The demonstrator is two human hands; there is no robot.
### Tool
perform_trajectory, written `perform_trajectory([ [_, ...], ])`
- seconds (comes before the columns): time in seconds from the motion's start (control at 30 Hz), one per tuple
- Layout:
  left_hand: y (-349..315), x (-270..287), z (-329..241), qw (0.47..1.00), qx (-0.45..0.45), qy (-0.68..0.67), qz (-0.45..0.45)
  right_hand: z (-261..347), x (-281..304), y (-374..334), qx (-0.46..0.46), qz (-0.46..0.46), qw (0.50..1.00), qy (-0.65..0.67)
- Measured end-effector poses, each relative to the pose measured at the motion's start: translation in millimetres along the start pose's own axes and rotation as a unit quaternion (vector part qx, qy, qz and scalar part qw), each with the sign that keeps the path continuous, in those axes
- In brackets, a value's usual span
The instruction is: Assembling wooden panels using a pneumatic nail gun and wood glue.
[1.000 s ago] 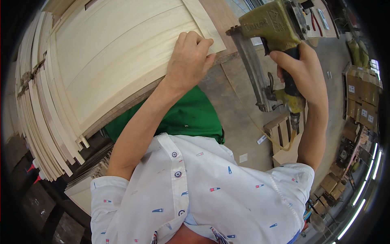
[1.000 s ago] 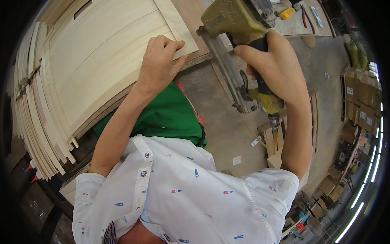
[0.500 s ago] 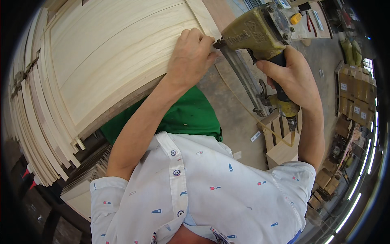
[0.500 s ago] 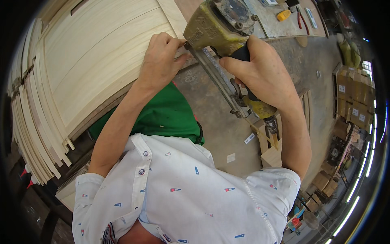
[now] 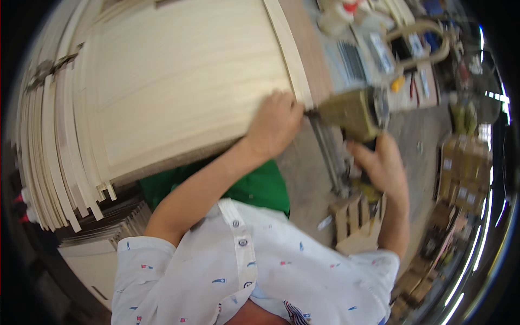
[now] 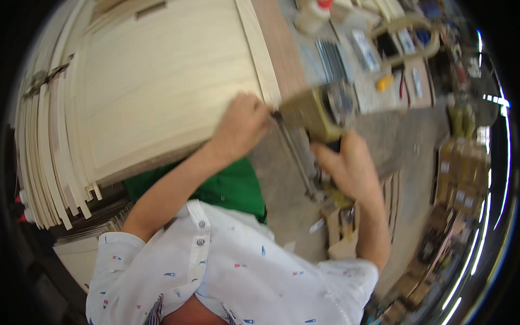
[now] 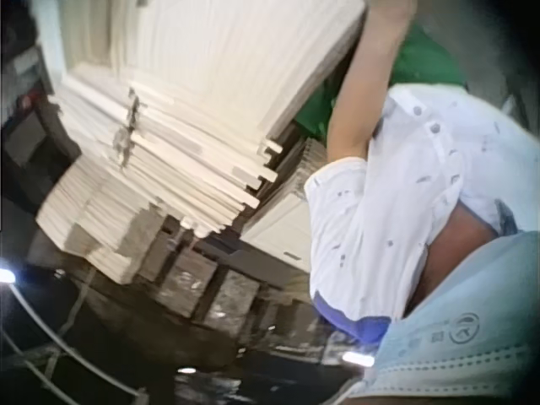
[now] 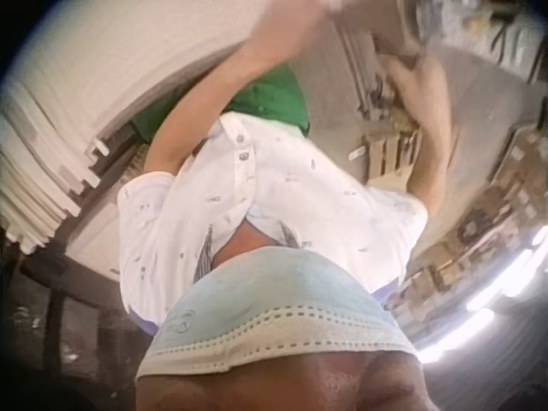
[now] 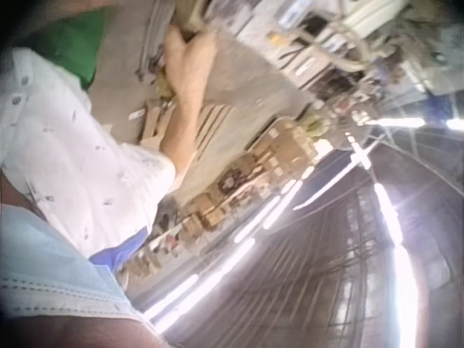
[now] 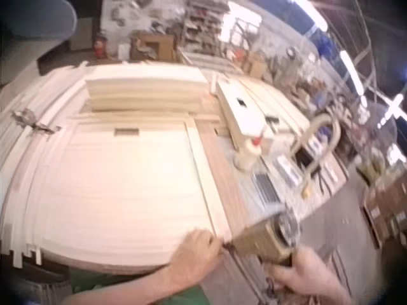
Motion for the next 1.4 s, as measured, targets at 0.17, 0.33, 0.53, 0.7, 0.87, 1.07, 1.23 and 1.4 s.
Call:
perform_trajectory([
  [0.17,-9,3,-3,0.999,0.009,0.011,0.042,-8,3,2,-0.053,0.003,0.997,0.058],
  [0.33,-6,33,-7,0.996,-0.068,0.06,-0.006,11,19,26,-0.024,-0.017,0.991,0.129],
  [0.53,-1,28,3,0.993,-0.086,0.07,0.034,50,32,107,0.06,-0.021,0.995,0.082],
  [0.7,0,27,6,0.994,-0.077,0.062,0.038,84,37,164,0.103,-0.01,0.993,0.05],
  [0.87,3,32,5,0.994,-0.073,0.055,0.057,106,35,195,0.106,-0.015,0.993,0.054],
  [1.07,2,34,4,0.995,-0.063,0.069,0.047,144,24,248,0.15,0.007,0.988,0.032],
  [1.23,3,34,7,0.996,-0.055,0.061,0.046,170,6,285,0.195,0.023,0.98,0.036],
  [1.4,4,37,6,0.996,-0.055,0.058,0.045,176,-1,314,0.205,0.019,0.978,-0.015],
])
Point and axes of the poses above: each hand's wrist, its own y-axis towards the middle knuckle, its own x-axis out of the back of the hand, z = x × y, the point moved 7 cm from there along y, towards the middle knuckle, and after that the axes turned 5 degrees about y, right-handed, at the moved point
